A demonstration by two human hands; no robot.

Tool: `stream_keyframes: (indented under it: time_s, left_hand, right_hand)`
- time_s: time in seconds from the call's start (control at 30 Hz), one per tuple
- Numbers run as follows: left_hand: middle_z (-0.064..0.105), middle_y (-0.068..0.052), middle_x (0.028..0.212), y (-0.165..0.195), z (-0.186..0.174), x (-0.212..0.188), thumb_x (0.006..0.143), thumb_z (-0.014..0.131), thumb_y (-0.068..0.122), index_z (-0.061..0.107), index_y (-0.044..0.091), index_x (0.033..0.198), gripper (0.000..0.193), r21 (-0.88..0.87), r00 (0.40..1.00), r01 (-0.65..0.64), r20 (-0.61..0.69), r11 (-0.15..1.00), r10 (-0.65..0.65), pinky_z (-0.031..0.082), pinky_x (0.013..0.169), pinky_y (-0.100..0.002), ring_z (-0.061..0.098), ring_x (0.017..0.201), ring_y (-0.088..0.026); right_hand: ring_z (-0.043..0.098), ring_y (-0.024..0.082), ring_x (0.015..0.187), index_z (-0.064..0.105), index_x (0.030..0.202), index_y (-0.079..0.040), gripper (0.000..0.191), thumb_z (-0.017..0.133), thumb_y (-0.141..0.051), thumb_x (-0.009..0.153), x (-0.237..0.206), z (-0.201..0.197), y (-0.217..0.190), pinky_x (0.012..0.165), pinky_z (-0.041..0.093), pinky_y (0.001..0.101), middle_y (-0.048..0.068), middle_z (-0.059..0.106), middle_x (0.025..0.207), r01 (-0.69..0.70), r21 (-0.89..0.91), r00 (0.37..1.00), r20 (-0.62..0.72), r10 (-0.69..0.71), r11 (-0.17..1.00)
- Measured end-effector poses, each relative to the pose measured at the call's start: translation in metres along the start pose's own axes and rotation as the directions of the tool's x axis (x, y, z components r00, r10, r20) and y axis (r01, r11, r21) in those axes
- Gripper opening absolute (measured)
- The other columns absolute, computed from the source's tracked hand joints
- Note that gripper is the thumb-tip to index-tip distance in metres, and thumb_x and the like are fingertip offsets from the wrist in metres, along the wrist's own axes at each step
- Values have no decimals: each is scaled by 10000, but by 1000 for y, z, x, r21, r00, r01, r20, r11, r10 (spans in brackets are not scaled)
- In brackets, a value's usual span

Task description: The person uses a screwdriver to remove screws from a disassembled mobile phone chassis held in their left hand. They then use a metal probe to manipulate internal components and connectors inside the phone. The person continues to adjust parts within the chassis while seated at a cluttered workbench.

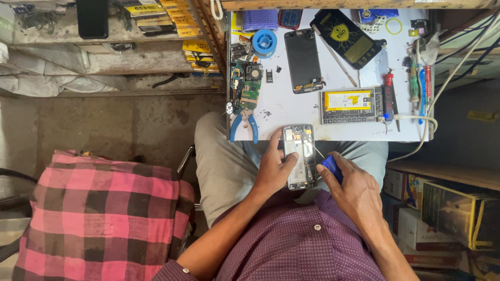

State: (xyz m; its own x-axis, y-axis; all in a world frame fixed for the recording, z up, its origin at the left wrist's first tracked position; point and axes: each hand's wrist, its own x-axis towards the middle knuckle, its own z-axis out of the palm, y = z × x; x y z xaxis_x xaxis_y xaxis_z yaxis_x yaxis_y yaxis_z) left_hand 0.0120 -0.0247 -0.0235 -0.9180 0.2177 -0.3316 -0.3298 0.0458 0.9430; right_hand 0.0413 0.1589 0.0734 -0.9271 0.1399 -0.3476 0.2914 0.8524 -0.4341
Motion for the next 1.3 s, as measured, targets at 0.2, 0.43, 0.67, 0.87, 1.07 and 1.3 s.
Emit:
stream_keyframes:
  time_s: [0.2, 0.43, 0.67, 0.87, 1.07, 1.3]
  left_hand:
    - [763, -147, 976, -1, 0, 0, 947, 612, 79, 206, -9, 1587, 762, 10, 1000, -8, -10, 1000, 8, 585, 686, -268, 755, 842, -156]
    - [764, -148, 924, 1, -1, 1, 941, 618, 82, 220, -3, 1584, 761, 35, 1000, -5, -15, 999, 5, 576, 662, -269, 755, 798, -159]
    - [763, -142, 925, 5, 0, -1, 937, 612, 81, 222, -7, 1587, 763, -14, 1000, -19, -8, 1000, 19, 570, 649, -266, 748, 780, -153]
    - [749, -132, 851, 10, 2, -3, 918, 628, 105, 244, 3, 1581, 774, 94, 999, 35, -3, 995, -35, 568, 599, -277, 748, 705, -164]
    - [753, -126, 818, 12, 2, -4, 915, 637, 110, 248, -1, 1577, 776, 129, 999, 45, -17, 991, -43, 552, 617, -279, 742, 699, -161]
    - [757, -128, 850, 11, 3, -3, 922, 632, 101, 258, -15, 1567, 755, 96, 1000, -2, -25, 995, 4, 559, 635, -274, 747, 731, -158]
  right_hand:
    - [711, 397, 1023, 661, 1297, 25, 627, 662, -471, 914, 0, 0, 0, 882, 545, 460, 227, 723, 1166, 17, 4, 1000, -10, -17, 1000]
    - [715, 395, 1011, 665, 1289, 25, 628, 666, -476, 911, 1, 0, 0, 875, 548, 459, 224, 727, 1157, 23, 2, 1000, -10, -23, 1000]
    - [716, 392, 997, 676, 1283, 8, 615, 664, -478, 907, 1, -1, -3, 853, 548, 462, 214, 736, 1132, 30, 1, 1000, 0, -30, 1000]
    - [722, 388, 976, 652, 1315, 9, 634, 666, -480, 912, 0, -6, -6, 840, 554, 461, 215, 737, 1109, -16, -11, 999, 29, 16, 1000]
    - [713, 403, 982, 675, 1276, 5, 593, 671, -454, 901, -4, -10, -7, 835, 552, 467, 216, 732, 1133, 33, 5, 999, 1, -33, 999]
    - [713, 395, 986, 674, 1284, -9, 592, 671, -458, 899, -3, -8, -7, 837, 551, 467, 205, 735, 1125, 0, -6, 999, 34, 0, 1000]
